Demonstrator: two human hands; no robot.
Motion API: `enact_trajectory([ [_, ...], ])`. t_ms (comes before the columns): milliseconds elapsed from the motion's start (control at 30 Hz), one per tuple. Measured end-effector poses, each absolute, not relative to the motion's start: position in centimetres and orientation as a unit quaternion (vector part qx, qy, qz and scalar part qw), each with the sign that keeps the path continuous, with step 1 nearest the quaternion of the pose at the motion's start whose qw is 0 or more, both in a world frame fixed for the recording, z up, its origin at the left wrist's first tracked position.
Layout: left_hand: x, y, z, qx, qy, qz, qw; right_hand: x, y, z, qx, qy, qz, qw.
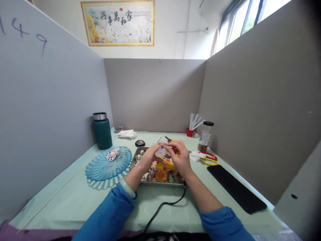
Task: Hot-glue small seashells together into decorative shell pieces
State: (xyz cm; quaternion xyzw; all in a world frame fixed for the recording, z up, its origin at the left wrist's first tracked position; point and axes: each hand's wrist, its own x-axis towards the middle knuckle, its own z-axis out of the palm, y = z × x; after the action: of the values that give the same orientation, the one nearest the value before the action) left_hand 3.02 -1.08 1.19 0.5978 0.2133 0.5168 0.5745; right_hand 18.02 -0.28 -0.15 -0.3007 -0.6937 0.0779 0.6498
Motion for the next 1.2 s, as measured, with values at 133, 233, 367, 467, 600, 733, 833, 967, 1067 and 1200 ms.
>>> enact_trajectory([
  [133, 3.03, -1.08, 1.19, 0.591, 0.240, 0.528, 0.560, 17.94, -0.41, -0.19, -0.294, -0.704, 0.070, 0.643],
  [233, 2.99, -1.18, 1.24, 0.595, 0.277, 0.541, 0.526, 17.95, -0.36, -0.24, -0.293, -0.713, 0.061, 0.634],
  [367, 2.95, -1.30, 1.26, 0.612, 0.294, 0.534, 0.503, 17.96, -0.38, -0.22, -0.293, -0.720, 0.052, 0.627],
  [467, 3.00, -1.27, 1.26, 0.616, 0.301, 0.535, 0.494, 17.97, -0.45, -0.20, -0.287, -0.726, 0.047, 0.623],
  [600, 3.07, -1.16, 1.22, 0.621, 0.296, 0.535, 0.491, 18.08, -0.40, -0.27, -0.285, -0.740, 0.041, 0.607],
  [733, 3.09, -1.08, 1.19, 0.623, 0.303, 0.539, 0.479, 18.22, -0.27, -0.38, -0.285, -0.745, 0.034, 0.602],
  [833, 3.07, -1.10, 1.24, 0.624, 0.307, 0.537, 0.477, 18.22, -0.26, -0.45, -0.281, -0.747, 0.031, 0.601],
  [967, 3.06, -1.14, 1.25, 0.620, 0.324, 0.535, 0.473, 18.21, -0.22, -0.60, -0.277, -0.753, 0.016, 0.596],
  [1067, 3.06, -1.13, 1.16, 0.623, 0.330, 0.533, 0.468, 18.36, -0.14, -0.71, -0.275, -0.763, -0.008, 0.585],
  [1200, 3.06, -1.04, 1.07, 0.628, 0.341, 0.540, 0.444, 18.53, -0.20, -0.73, -0.280, -0.780, -0.039, 0.559],
])
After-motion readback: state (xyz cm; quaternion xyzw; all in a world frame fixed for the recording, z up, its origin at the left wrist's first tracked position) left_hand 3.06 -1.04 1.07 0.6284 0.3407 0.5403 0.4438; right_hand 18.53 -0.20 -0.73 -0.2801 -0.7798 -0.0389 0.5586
